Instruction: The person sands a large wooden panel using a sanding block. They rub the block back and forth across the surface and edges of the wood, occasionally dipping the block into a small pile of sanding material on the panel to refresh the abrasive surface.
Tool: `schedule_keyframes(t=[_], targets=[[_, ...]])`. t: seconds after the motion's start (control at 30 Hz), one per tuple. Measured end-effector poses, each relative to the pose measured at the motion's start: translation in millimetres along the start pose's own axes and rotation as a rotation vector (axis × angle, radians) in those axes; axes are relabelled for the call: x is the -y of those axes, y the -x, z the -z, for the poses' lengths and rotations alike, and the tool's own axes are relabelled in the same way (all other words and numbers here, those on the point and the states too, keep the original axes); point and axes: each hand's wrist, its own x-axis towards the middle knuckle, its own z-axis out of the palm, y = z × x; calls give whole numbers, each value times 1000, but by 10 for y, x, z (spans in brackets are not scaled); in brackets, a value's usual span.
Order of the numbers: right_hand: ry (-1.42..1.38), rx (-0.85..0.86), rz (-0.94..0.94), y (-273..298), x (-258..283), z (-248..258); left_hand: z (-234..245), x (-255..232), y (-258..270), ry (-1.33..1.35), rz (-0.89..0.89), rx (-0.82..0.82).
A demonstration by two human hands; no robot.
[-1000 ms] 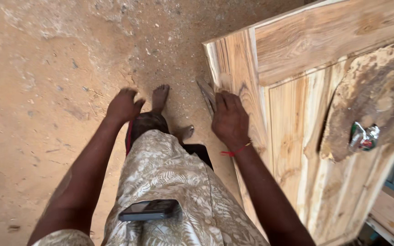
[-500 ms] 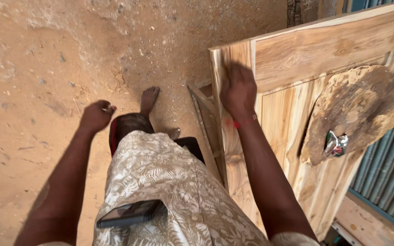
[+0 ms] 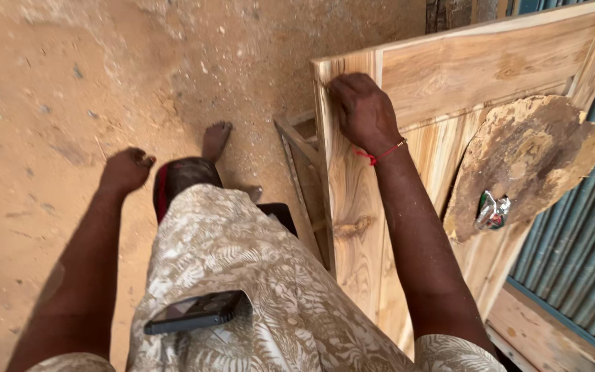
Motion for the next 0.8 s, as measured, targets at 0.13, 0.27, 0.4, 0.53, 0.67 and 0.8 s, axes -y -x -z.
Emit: schedule_keyframes(t=[0.13,0.27,0.4,0.53,0.67,0.8], targets=[[59,122,21,461,-27,-140,111,-86,88,56,16,-4],[22,121,-86,994,201,-281,175,-201,101,74,48,12],[-38,91,-157,1362,396,-372,180,-260,104,54,22,15],[-215,-17,-308,1448,193,-442,191,-268,82,24,-18,-3],[-809,-231,-695,1296,42,-444,223,-225,127,15,-52,-28],[-1441,-271,-1171,1121,-3,-335,266,-194,184,-16,-11,-12]])
